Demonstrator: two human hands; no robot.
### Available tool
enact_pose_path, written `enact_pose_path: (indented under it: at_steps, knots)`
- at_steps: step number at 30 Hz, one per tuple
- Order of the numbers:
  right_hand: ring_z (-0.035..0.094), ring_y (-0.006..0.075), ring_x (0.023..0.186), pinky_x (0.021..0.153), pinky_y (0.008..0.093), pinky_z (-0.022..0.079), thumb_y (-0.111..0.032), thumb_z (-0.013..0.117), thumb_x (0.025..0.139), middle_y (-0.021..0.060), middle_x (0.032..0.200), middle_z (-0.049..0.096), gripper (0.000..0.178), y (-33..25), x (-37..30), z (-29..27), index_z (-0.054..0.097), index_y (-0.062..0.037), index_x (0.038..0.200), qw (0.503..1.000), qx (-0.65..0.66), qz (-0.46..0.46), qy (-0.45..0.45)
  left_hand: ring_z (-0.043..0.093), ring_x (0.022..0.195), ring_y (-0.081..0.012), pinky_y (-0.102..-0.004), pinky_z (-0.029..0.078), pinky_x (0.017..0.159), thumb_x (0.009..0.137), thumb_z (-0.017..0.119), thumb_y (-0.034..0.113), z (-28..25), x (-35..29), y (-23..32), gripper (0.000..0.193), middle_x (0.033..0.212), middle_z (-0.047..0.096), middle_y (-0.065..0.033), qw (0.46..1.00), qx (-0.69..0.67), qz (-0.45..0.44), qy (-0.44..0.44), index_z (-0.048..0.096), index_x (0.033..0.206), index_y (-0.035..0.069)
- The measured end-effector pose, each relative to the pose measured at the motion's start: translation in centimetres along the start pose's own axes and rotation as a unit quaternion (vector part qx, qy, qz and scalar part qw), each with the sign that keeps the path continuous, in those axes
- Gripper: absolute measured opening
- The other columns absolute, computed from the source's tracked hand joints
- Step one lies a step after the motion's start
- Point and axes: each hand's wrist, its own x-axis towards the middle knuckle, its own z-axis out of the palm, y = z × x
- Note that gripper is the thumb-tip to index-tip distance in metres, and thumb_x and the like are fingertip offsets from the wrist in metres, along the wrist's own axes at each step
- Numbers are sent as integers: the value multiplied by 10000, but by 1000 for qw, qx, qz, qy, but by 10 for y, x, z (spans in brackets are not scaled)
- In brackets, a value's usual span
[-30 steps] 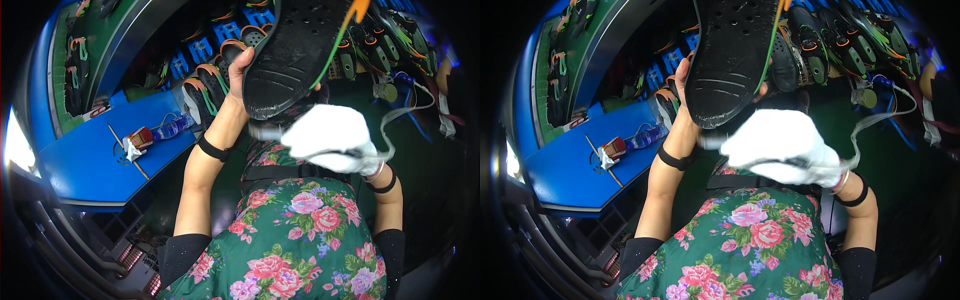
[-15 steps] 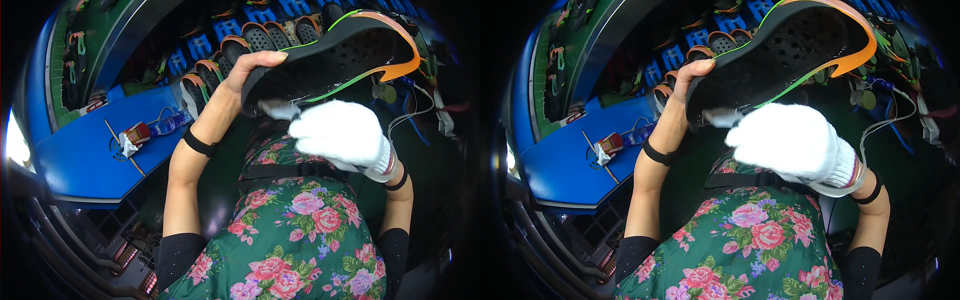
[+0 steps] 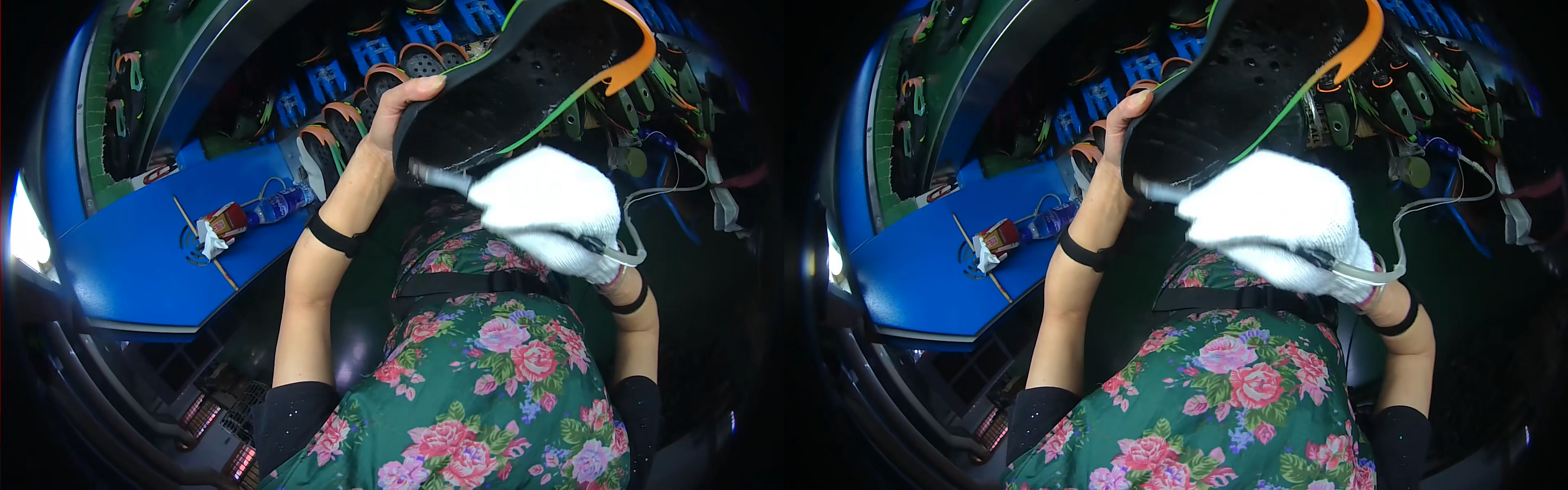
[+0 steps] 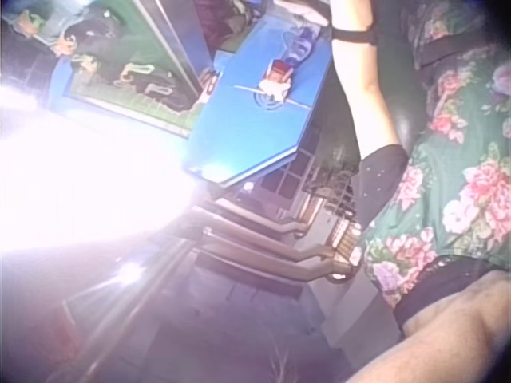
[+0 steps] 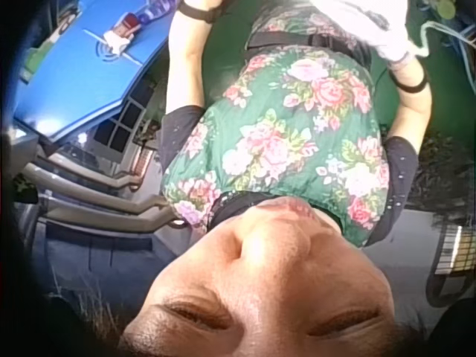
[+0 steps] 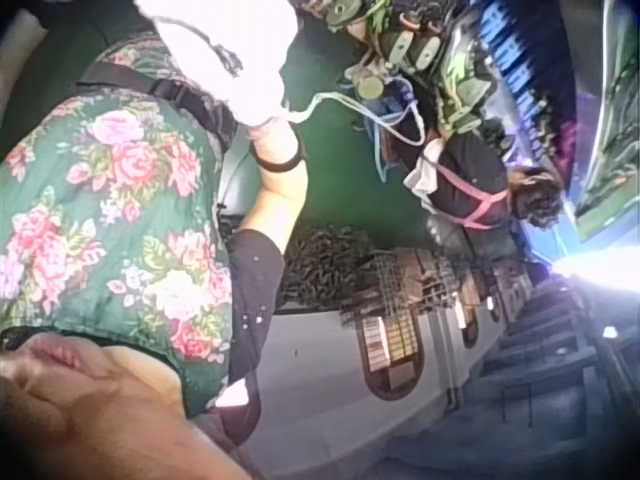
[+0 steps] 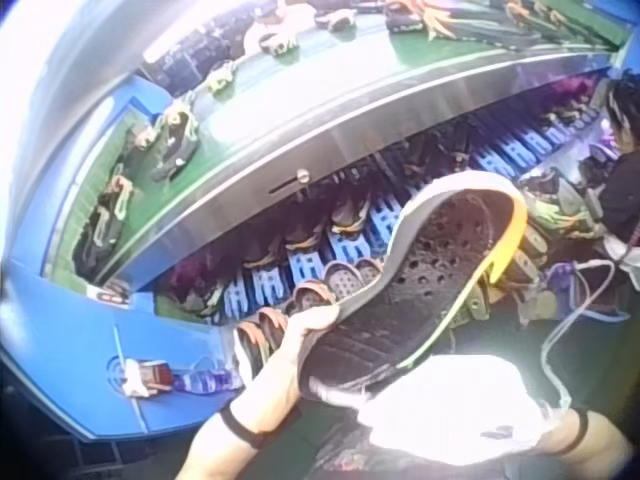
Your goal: Applying adhesive or primer to the bottom of shoe soles using a brush.
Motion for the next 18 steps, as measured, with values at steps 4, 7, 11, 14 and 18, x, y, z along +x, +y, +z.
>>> enact_pose_path:
  at_steps: [4, 7, 11, 14, 18]
  knots:
    - [750, 224, 884, 767, 329, 594, -15, 809, 792, 85, 1027, 788, 194, -2, -2, 13, 804, -72, 977, 997, 38, 50, 50, 722, 1099, -319, -441, 573, 1016, 985, 554, 308, -9, 3, -6, 547, 1309, 677, -235, 998, -26, 56, -30, 573, 1391, -57]
    - [756, 216, 887, 784, 322, 597, -8, 797, 817, 107, 982, 790, 115, -1, -2, 3, 807, -47, 925, 979, 143, 102, 104, 686, 1182, -339, -475, 530, 1074, 1016, 515, 362, -9, 2, -11, 572, 1357, 651, -233, 997, -33, 64, -37, 555, 1421, -40]
    - [755, 229, 877, 793, 330, 590, 27, 776, 797, 99, 961, 785, 150, 12, 8, -28, 794, -48, 925, 986, -86, 84, 119, 673, 1195, -371, -506, 549, 1037, 1037, 459, 457, -8, -4, -38, 645, 1415, 608, -235, 988, -59, 90, 108, 502, 1484, -5]
    - [746, 240, 857, 784, 328, 586, 12, 783, 790, 95, 959, 782, 182, 22, 20, -61, 792, -60, 957, 940, -299, 34, 159, 609, 1192, -562, -647, 527, 991, 1004, 433, 601, -10, -2, -54, 816, 1438, 538, -322, 995, -89, 31, 26, 346, 1586, 35]
    - [719, 291, 944, 823, 377, 588, 33, 718, 793, 108, 1052, 754, 331, 16, 30, -64, 750, -60, 1109, 898, -414, -43, 143, 584, 1251, -538, -623, 497, 1056, 1005, 436, 595, -11, -5, -62, 805, 1508, 479, -313, 996, -85, 16, 27, 367, 1580, 35]
